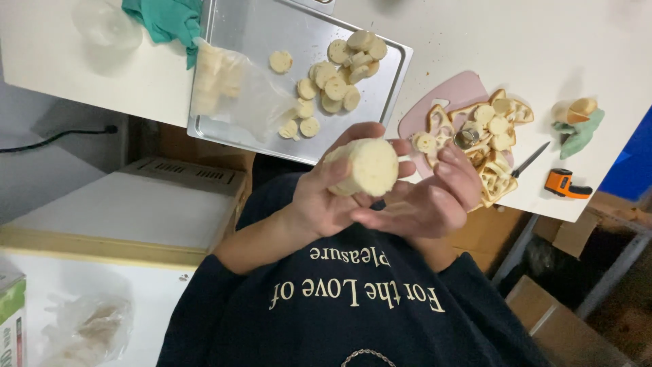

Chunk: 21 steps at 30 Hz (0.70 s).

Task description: Packing sliced bread into a plastic bag and sealing it with tape.

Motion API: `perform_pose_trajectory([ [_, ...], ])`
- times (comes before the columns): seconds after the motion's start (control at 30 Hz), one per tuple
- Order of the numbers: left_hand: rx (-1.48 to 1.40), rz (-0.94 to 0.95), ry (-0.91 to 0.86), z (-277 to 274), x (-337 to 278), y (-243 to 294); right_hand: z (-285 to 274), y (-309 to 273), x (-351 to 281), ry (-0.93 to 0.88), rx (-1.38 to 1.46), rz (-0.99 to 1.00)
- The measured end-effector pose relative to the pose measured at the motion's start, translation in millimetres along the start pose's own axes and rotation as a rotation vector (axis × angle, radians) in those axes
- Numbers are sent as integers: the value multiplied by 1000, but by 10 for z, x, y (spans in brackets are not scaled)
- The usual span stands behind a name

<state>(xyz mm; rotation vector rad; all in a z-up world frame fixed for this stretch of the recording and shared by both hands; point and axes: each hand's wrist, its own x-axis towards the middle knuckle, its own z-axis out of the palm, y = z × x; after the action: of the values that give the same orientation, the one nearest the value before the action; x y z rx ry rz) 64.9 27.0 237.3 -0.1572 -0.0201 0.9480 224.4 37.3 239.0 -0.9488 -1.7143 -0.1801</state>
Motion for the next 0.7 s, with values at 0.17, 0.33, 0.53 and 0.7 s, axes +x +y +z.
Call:
perform_pose_trajectory([
  [0.17, 46, 4, -28, 91, -48, -69, 46, -180, 89, 120, -22, 33],
  [0.33, 388, 229, 77, 83, 37, -146, -91, -185, 337, -206, -26, 124],
  [0.53, 504, 426, 125, 137, 111, -143, -7, -61, 315, -518, 75, 314],
  [0.7, 670, 408, 135, 151, 107, -121, 45, 32, 3, -405, 416, 630],
])
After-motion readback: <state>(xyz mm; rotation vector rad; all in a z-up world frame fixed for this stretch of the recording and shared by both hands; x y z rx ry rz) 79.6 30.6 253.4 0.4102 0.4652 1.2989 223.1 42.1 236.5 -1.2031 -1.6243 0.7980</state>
